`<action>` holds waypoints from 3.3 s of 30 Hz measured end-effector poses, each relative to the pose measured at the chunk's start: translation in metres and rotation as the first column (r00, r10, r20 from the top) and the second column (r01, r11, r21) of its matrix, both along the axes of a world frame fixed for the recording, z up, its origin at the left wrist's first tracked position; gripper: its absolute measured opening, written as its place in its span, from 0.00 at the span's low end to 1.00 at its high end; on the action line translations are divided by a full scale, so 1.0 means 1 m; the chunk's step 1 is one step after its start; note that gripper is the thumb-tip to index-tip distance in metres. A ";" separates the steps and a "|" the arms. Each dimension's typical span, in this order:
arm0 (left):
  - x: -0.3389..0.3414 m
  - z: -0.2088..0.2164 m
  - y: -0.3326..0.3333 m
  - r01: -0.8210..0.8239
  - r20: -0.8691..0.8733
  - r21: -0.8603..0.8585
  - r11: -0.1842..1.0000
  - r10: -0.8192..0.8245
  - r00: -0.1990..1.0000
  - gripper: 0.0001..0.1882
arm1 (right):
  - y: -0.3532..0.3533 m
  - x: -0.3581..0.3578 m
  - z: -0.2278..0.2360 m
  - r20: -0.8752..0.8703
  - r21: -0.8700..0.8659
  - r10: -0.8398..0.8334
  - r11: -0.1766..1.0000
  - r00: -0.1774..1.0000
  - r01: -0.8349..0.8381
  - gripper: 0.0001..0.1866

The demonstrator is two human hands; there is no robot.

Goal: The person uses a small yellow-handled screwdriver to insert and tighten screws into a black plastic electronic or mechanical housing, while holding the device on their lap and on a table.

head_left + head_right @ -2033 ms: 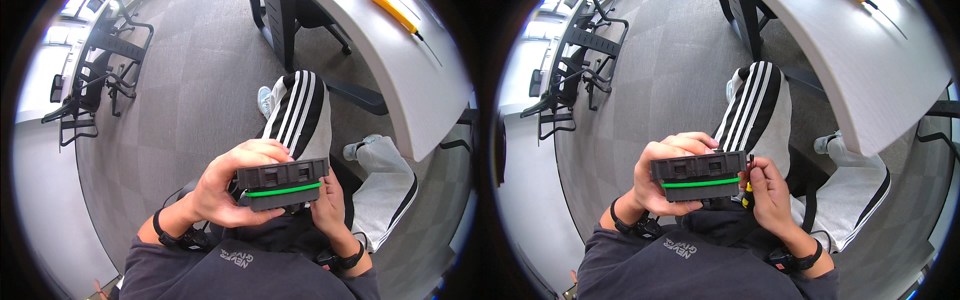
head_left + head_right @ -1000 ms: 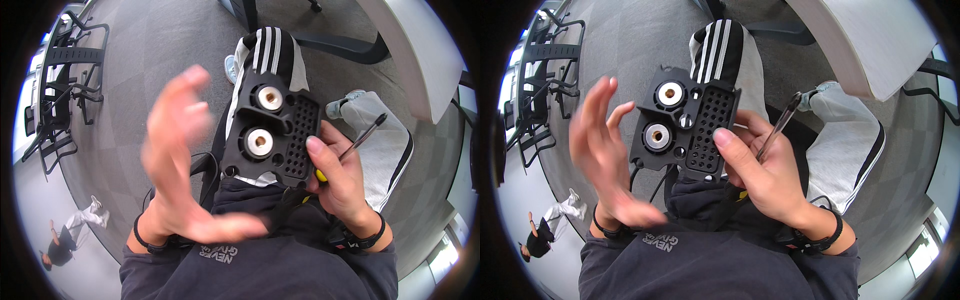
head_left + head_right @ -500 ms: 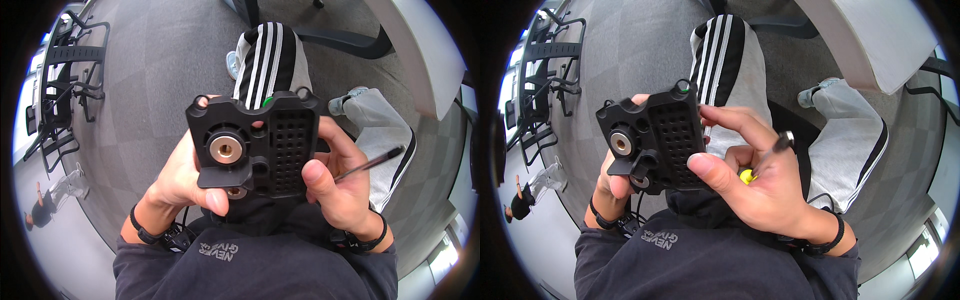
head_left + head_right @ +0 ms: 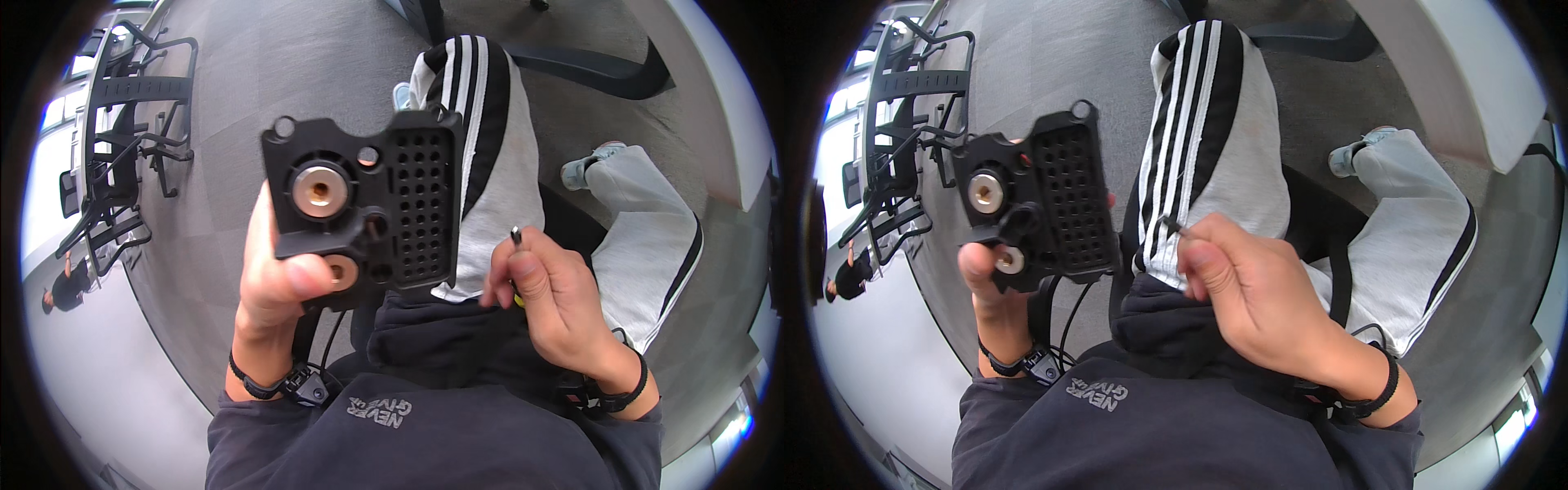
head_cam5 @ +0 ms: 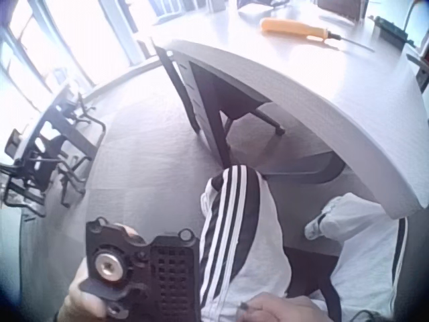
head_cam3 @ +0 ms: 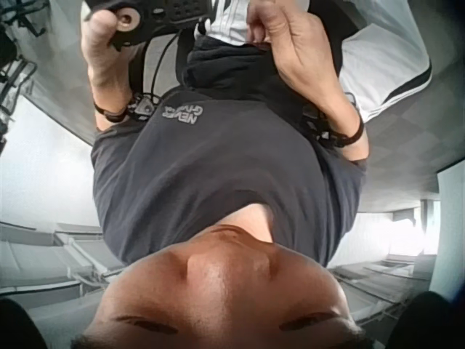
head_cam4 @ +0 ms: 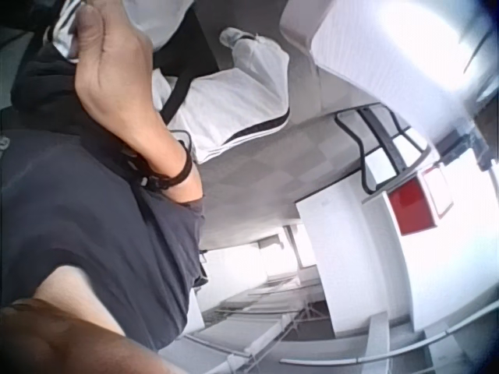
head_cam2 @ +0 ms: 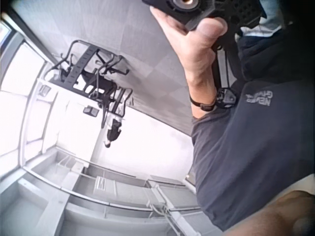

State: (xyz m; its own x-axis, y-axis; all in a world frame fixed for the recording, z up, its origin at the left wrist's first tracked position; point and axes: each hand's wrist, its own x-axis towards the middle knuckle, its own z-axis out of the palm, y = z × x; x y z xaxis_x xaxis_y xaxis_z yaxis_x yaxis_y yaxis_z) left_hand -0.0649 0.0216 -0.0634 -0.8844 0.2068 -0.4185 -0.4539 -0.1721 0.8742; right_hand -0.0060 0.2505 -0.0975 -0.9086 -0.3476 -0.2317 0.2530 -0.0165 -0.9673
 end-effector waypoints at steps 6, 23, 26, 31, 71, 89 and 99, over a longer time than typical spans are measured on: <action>0.002 0.013 -0.002 -0.027 -0.067 -0.111 0.993 0.020 0.998 0.50 | -0.013 0.001 0.002 -0.057 0.023 -0.006 1.000 0.998 0.008 0.10; 0.016 0.047 -0.003 -0.162 -0.016 -0.234 0.959 0.163 0.986 0.65 | -0.060 -0.001 -0.001 -0.301 0.038 0.046 0.999 0.953 -0.036 0.23; 0.011 0.049 0.000 -0.101 -0.020 -0.188 0.977 0.099 0.995 0.67 | -0.058 0.001 0.000 -0.322 0.003 0.025 1.000 0.946 -0.025 0.22; 0.012 0.063 0.000 -0.032 0.086 -0.123 0.992 0.042 0.995 0.65 | -0.057 0.004 0.002 -0.333 -0.029 0.020 0.999 0.943 -0.031 0.21; 0.005 0.063 0.026 0.309 0.059 -0.510 0.802 -0.326 0.944 0.33 | -0.054 0.023 -0.007 -0.357 -0.121 -0.046 0.993 0.933 0.003 0.18; 0.014 0.054 0.019 0.371 0.209 -0.360 0.856 -0.314 0.926 0.27 | -0.054 0.037 -0.023 -0.384 -0.203 -0.040 0.978 0.923 -0.041 0.16; 0.020 0.046 0.018 0.434 0.194 -0.347 0.831 -0.389 0.900 0.26 | -0.053 0.046 -0.034 -0.422 -0.252 -0.087 0.967 0.902 -0.024 0.13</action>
